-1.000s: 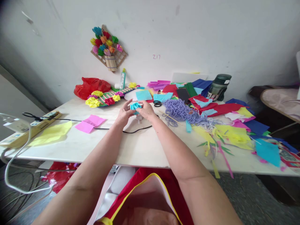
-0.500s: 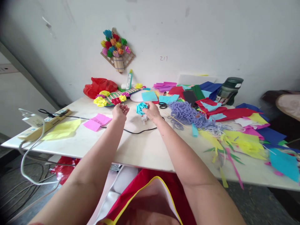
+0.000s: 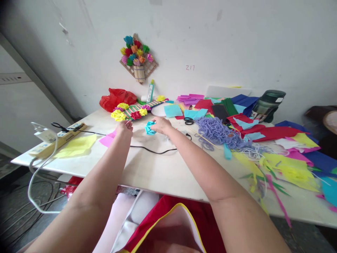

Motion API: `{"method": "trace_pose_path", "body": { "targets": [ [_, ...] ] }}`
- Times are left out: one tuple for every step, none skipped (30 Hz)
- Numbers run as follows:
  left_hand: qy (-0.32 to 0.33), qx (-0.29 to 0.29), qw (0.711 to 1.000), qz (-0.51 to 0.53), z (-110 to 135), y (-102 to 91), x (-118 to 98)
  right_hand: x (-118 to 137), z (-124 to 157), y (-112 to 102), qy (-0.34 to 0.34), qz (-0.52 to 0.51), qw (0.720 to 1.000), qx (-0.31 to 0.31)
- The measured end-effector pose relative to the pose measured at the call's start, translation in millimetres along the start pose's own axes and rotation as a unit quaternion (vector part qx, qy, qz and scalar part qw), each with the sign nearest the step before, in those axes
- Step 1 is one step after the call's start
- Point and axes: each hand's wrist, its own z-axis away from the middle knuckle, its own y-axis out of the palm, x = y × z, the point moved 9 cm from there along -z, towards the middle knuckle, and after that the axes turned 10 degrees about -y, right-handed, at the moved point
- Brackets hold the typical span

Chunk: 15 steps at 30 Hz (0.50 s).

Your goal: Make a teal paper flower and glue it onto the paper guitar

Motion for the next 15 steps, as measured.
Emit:
{"method": "trace_pose_path", "body": {
  "targets": [
    [0.004,0.014,1.000,-0.011,-1.0,2.1,0.4,0.9,-5.8,7.1,0.000,-0.005,1.000,0.013],
    [0.006,0.022,1.000,-0.016,-1.6,3.4,0.8,0.7,-11.1,13.5,0.004,-0.004,1.000,0.023],
    [0.005,0.023,1.000,-0.015,-1.8,3.8,1.4,0.6,-15.9,19.8,0.006,0.000,0.999,0.034],
    [0.001,0.020,1.000,-0.008,-2.1,3.3,1.9,0.4,-20.0,25.4,0.007,0.005,0.999,0.045],
    [-0.004,0.013,1.000,0.002,-2.7,1.9,2.6,0.4,-23.5,30.2,0.007,0.010,0.998,0.056],
    [-0.011,0.005,1.000,0.014,-3.5,0.1,3.2,0.4,-26.4,34.2,0.008,0.014,0.998,0.069],
    [-0.017,-0.001,1.000,0.024,-4.9,-1.7,3.9,0.3,-28.6,37.3,0.010,0.017,0.997,0.081],
    [-0.022,-0.003,0.999,0.031,-6.9,-3.2,4.6,-0.1,-30.3,39.0,0.014,0.021,0.996,0.091],
    [-0.025,0.000,0.999,0.031,-9.4,-4.0,5.1,-0.4,-31.7,39.4,0.019,0.025,0.995,0.098],
    [-0.025,0.007,0.999,0.025,-12.3,-4.3,5.5,-0.6,-33.0,38.7,0.022,0.029,0.994,0.104],
    [-0.021,0.018,0.999,0.018,-15.3,-4.0,5.8,-0.4,-34.5,36.9,0.022,0.032,0.994,0.106],
    [-0.014,0.030,0.999,0.011,-18.0,-3.5,6.1,0.2,-36.3,34.3,0.019,0.034,0.994,0.105],
    [-0.007,0.040,0.999,0.008,-20.2,-3.3,6.6,1.1,-38.3,31.2,0.015,0.034,0.994,0.101],
    [0.000,0.045,0.999,0.010,-21.7,-3.5,7.4,1.8,-40.7,27.8,0.010,0.034,0.995,0.095],
    [0.005,0.045,0.999,0.017,-22.4,-4.4,8.5,2.0,-43.3,24.3,0.008,0.034,0.996,0.086]
  ]
}}
